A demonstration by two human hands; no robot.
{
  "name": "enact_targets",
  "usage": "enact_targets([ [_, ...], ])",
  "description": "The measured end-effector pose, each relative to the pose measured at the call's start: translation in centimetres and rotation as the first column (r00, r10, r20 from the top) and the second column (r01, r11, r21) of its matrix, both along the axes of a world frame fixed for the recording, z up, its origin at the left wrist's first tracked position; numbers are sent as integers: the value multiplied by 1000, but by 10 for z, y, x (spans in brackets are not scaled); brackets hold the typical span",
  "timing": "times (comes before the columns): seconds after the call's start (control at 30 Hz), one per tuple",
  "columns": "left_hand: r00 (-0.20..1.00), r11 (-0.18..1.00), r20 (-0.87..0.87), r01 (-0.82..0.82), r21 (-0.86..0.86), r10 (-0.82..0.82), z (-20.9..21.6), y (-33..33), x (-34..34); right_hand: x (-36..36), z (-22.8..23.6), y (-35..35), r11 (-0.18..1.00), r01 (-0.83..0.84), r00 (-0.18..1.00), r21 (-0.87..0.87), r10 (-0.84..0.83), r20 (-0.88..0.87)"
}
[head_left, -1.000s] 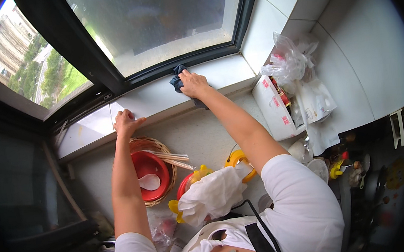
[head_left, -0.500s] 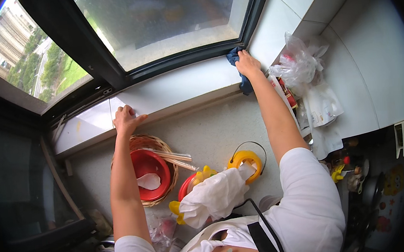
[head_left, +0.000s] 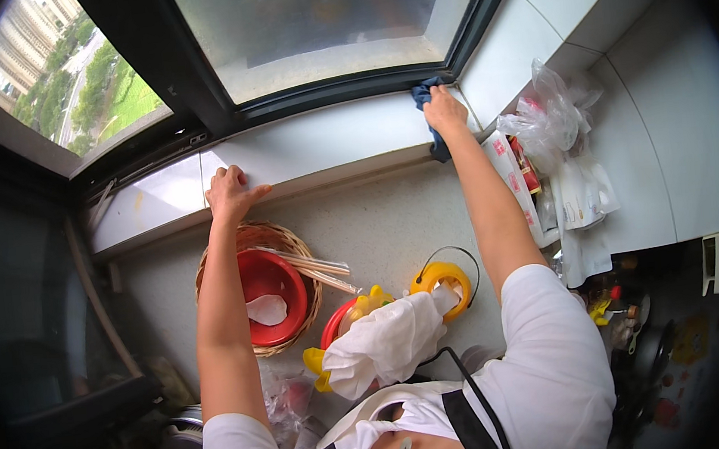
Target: The person wipes a countertop with a blue cloth, moves a bowl of red meat, and cleans the window sill and window frame with the cloth.
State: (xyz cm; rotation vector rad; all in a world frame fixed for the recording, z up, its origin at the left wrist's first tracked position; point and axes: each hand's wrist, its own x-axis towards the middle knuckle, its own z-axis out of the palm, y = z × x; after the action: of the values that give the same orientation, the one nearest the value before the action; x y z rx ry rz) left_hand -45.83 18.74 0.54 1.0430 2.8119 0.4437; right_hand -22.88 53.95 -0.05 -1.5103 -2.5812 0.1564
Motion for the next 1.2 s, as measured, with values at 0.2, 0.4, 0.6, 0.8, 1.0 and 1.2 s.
enact_targets([
  [0.2,1000,1000,4,-6,-17,6,4,1,-1,-38,1,-56,929,-363,929,-75,355,-103],
  [0.4,1000,1000,-11,-1,-20,1,2,-5,-7,6,9,-7,976,-159,986,-145,165,26],
  [0.6,1000,999,-14,11,-39,-12,4,4,0,28,-4,31,998,-30,997,-56,34,69],
  [0.8,1000,1000,11,2,-23,-1,0,-4,-2,-9,13,-28,958,-258,963,-122,266,50],
  [1.0,1000,1000,-2,14,-19,-14,0,0,-1,21,0,21,991,-99,991,-93,106,79],
  [1.2,1000,1000,-2,19,17,-19,-4,-5,-6,18,2,6,979,-193,979,-68,197,59],
])
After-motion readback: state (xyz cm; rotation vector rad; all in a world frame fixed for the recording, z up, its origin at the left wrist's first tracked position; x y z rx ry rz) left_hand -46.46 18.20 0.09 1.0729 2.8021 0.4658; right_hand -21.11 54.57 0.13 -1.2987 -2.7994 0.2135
